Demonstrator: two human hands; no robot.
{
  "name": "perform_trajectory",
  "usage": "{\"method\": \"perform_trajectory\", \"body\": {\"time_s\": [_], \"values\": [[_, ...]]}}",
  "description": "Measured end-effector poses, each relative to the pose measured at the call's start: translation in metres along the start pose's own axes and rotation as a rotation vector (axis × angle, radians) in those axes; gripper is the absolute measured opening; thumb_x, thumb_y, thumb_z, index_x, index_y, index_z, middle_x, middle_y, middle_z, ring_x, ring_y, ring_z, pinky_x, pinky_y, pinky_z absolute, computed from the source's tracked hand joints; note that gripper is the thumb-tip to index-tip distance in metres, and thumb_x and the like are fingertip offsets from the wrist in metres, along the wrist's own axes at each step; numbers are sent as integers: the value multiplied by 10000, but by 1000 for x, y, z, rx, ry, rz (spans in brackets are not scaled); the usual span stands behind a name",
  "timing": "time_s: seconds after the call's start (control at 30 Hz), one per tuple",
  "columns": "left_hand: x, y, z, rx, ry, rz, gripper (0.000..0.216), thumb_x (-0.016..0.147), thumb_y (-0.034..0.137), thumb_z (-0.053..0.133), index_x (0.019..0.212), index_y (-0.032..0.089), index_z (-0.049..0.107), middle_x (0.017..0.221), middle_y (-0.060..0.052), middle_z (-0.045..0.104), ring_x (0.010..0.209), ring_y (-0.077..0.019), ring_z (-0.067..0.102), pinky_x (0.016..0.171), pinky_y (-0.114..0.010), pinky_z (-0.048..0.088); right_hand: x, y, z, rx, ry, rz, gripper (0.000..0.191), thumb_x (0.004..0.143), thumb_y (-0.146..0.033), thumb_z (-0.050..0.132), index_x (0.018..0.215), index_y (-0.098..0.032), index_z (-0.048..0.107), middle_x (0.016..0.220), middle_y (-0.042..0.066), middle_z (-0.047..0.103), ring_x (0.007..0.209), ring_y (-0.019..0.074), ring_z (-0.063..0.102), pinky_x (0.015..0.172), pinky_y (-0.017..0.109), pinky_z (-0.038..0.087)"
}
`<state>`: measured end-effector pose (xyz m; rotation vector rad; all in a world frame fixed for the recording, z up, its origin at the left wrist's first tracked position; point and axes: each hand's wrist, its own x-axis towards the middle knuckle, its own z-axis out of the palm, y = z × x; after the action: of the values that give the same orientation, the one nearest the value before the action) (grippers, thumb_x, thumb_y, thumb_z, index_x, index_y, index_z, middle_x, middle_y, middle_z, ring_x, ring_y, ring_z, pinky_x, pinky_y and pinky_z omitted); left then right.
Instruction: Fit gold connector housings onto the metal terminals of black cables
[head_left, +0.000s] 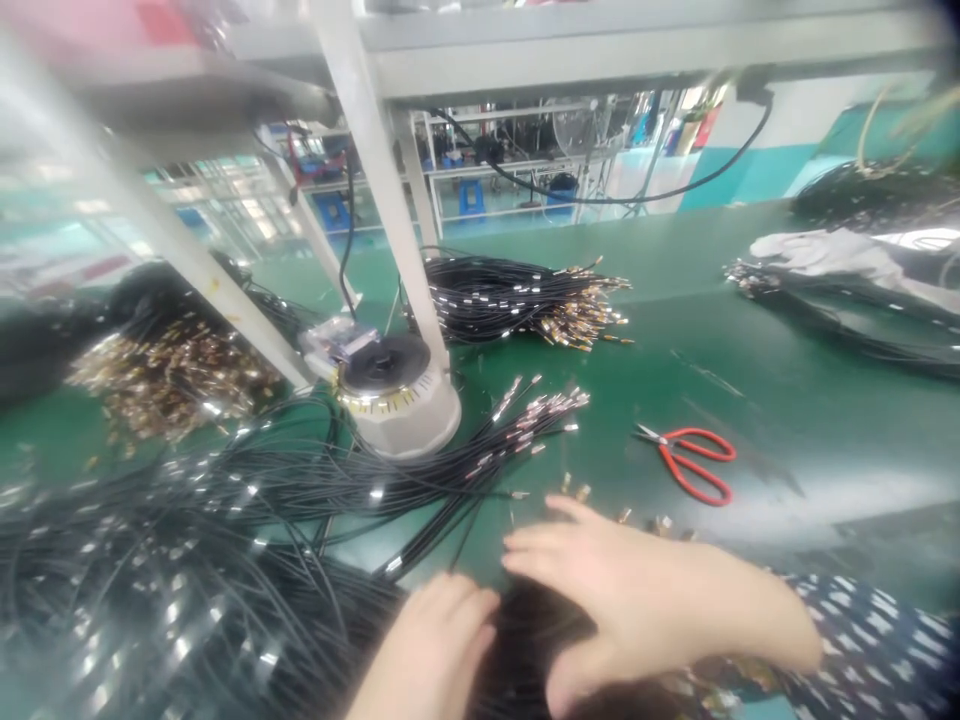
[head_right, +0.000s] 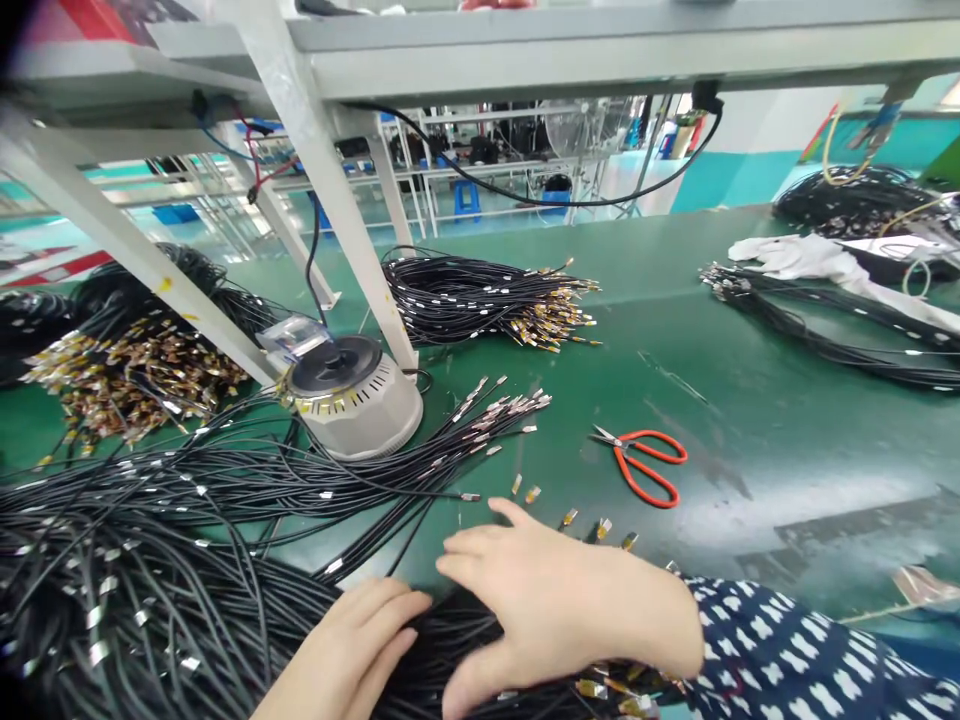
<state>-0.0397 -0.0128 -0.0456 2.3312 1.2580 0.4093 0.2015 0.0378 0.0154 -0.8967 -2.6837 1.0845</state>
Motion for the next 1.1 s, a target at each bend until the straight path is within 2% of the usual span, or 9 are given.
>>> {"method": "perform_trajectory", "body": {"time_s": [0.17,0.3,0.37,0.47,0.6,0.73,0.87,1.0,1.1], "values": [[-2,-5,-11,-66,-21,-34,245,924,214,463,1025,223,686,952,-89,725,882,-234,681,808,-326,557,-19,-5,29,-232,-29,37,479,830,-312,673,1287,-235,554,1080,61,668,973,252,620,848,364,472],[24,-16,-18,202,101,-392,420,796,335,666,1141,97,626,1166,-225,636,1133,-405,567,981,-544,434,-22,-12,40,-345,92,-17,361,864,-233,609,1225,-242,583,1008,48,670,871,224,628,763,311,482],[40,-17,-16,245,29,-451,496,715,261,734,1135,28,612,1151,-261,618,1130,-434,546,967,-552,423,-22,-12,40,-313,87,-8,346,871,-212,604,1215,-245,586,1005,46,667,876,209,623,772,286,472],[58,-16,-11,210,-2,-436,364,748,91,614,1111,58,608,1108,-237,640,1082,-385,578,940,-516,427,-20,-9,32,-223,3,8,319,861,-218,623,1178,-242,611,982,41,660,859,194,616,728,260,456],[68,-14,-11,94,-43,-407,305,703,-35,466,912,131,613,901,-159,680,899,-308,649,853,-425,452,-11,0,19,-83,-108,47,344,788,-379,706,1103,-244,666,921,28,660,796,191,620,636,255,432],[74,-16,-23,-45,-22,-423,242,605,-11,455,648,226,480,706,-71,608,789,-312,627,770,-443,433,-5,5,14,6,-110,51,381,780,-421,701,1121,-253,689,921,37,688,821,204,650,722,277,453],[76,-20,-42,-355,-73,-407,188,580,48,456,625,231,472,672,-14,611,707,-232,645,662,-331,463,-5,6,10,106,-96,88,369,794,-414,677,1126,-254,709,984,53,717,872,208,669,749,271,470],[73,-23,-49,-687,-142,-432,97,630,123,495,619,218,475,559,26,588,364,-111,511,405,-226,381,5,15,5,318,-119,176,373,812,-433,643,1120,-235,718,934,45,749,788,179,687,648,224,480],[72,-25,-49,-850,-108,-443,152,680,219,611,597,205,485,494,33,562,315,-86,459,349,-197,328,23,24,5,499,-7,208,361,777,-364,686,1089,-185,713,850,38,736,699,145,654,617,210,480]]}}
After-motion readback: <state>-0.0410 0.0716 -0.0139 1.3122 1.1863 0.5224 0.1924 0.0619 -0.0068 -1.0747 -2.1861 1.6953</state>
